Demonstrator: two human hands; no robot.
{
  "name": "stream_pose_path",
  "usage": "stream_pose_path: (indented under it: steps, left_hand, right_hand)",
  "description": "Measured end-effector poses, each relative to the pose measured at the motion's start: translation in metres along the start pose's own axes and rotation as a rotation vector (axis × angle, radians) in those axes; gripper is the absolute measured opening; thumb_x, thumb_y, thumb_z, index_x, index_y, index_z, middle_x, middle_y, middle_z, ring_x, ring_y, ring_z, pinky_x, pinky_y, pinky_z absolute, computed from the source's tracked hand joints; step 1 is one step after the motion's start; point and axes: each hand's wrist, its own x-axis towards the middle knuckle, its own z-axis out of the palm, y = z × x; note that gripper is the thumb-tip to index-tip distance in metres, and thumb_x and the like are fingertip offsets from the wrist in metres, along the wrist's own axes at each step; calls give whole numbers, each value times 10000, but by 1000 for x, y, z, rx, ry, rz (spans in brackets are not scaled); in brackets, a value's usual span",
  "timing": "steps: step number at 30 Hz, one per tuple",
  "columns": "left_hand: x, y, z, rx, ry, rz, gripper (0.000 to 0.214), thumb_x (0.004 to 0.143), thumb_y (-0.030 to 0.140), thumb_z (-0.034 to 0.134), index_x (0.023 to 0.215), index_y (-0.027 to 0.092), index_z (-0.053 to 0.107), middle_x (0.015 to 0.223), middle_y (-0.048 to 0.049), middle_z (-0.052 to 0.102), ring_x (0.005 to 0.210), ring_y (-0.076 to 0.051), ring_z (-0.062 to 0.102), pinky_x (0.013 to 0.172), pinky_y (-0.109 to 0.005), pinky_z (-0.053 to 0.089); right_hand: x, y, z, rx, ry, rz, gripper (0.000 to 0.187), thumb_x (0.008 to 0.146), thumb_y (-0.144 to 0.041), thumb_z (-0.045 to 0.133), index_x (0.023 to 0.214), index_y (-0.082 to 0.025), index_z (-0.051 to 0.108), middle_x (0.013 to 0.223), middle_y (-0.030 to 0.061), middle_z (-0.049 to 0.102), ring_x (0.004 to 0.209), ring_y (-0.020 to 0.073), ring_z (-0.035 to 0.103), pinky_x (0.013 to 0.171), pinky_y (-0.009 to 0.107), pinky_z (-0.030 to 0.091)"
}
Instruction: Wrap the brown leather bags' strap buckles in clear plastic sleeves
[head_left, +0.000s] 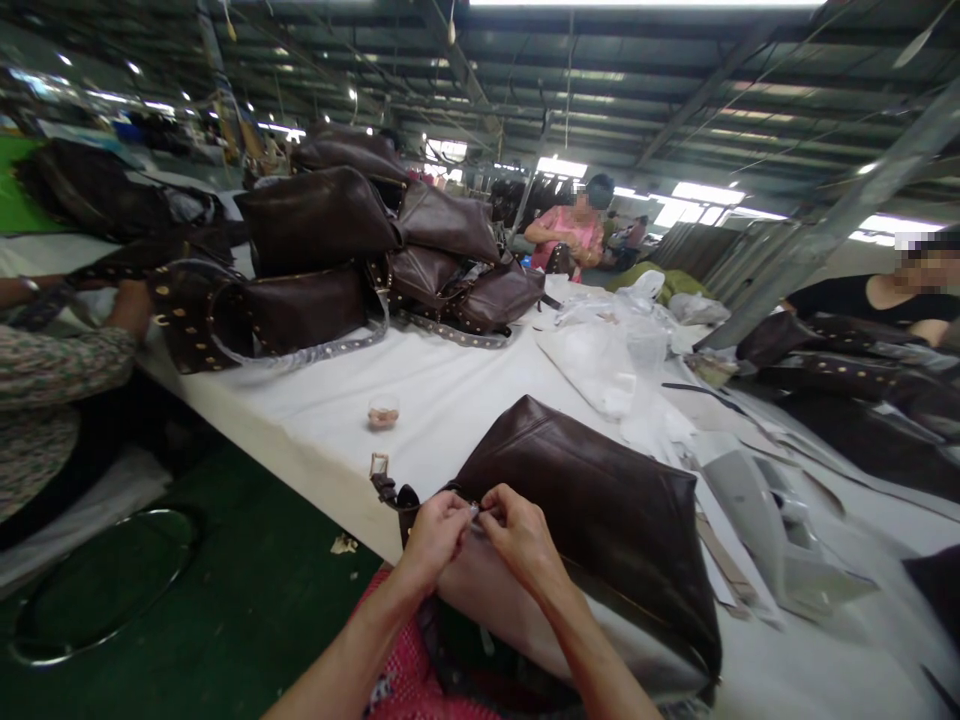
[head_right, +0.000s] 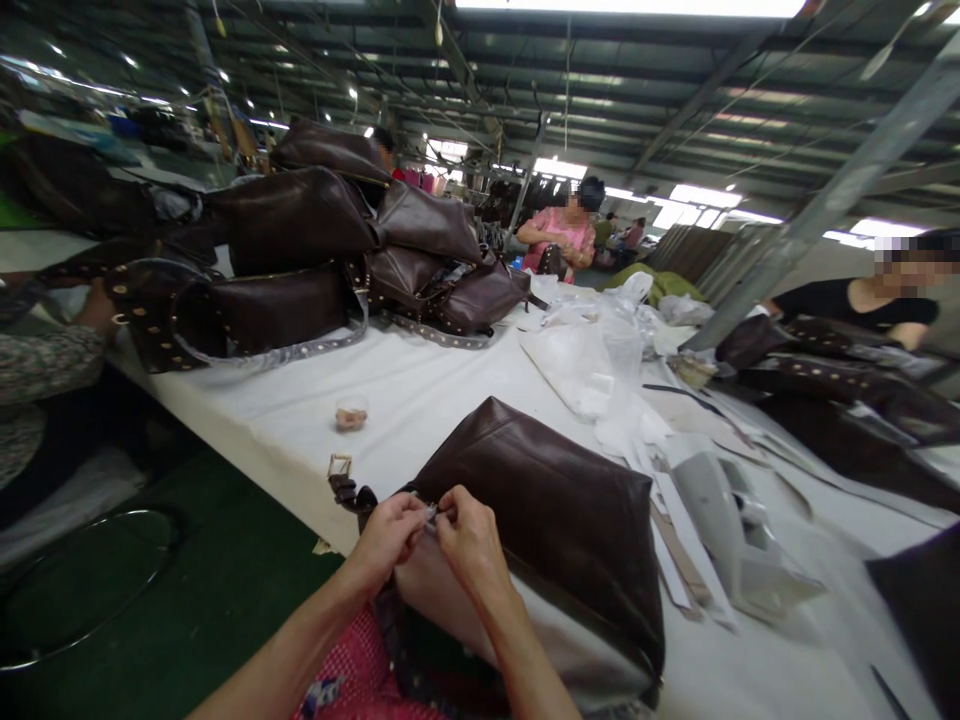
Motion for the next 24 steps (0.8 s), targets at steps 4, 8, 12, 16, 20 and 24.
stream_pose_path:
  steps: [4,8,12,16,20,24]
  left_hand:
    - [-1,-4,5,-59,-3,-38,204,730,405,484,698,211,426,473,110,341,361,-55,217,390,-188,174]
    - [-1,-7,6,-17,58,33,201,739,388,530,700,205,457,473,102,375,388,-68,303,418,-189,226]
    - [1,-7,5,174,138,148,146,783,324,506,708,200,499,500,74,455,456,-99,423,467,-204,299]
    - [3,0,7,137,88,182,138,793,313,493,714,201,472,481,86,426,433,-93,397,462,-202,296]
    - [3,10,10,26,35,169,150,781,336,499,731,199,464,467,98,388,414,-81,356,441,-191,268]
    - [1,13,9,36,36,143,161,782,363,499,759,207,473,445,112,356,389,-80,319,429,-192,233]
  right_hand:
    - [-5,2,11,-35,94,-13,38,754,-208,508,740,-211,543,615,-14,595,563,154,549,576,251,382]
    - [-11,0,17,-55,129,-15,77,808,-236,493,762,-217,552,655,6,628,583,164,555,584,259,371]
    - [-17,-5,18,-80,138,-5,142,865,-241,459,798,-216,581,714,26,662,612,173,584,604,263,368]
    - [-19,-11,18,-165,161,36,167,894,-261,458,828,-220,606,749,33,673,676,190,614,617,260,364]
    - [-20,-16,16,-178,211,28,155,872,-230,479,852,-210,630,818,54,679,745,195,627,651,256,388]
    - [-21,-12,11,-77,218,65,199,852,-230,471,809,-191,661,809,69,685,751,206,628,690,279,417]
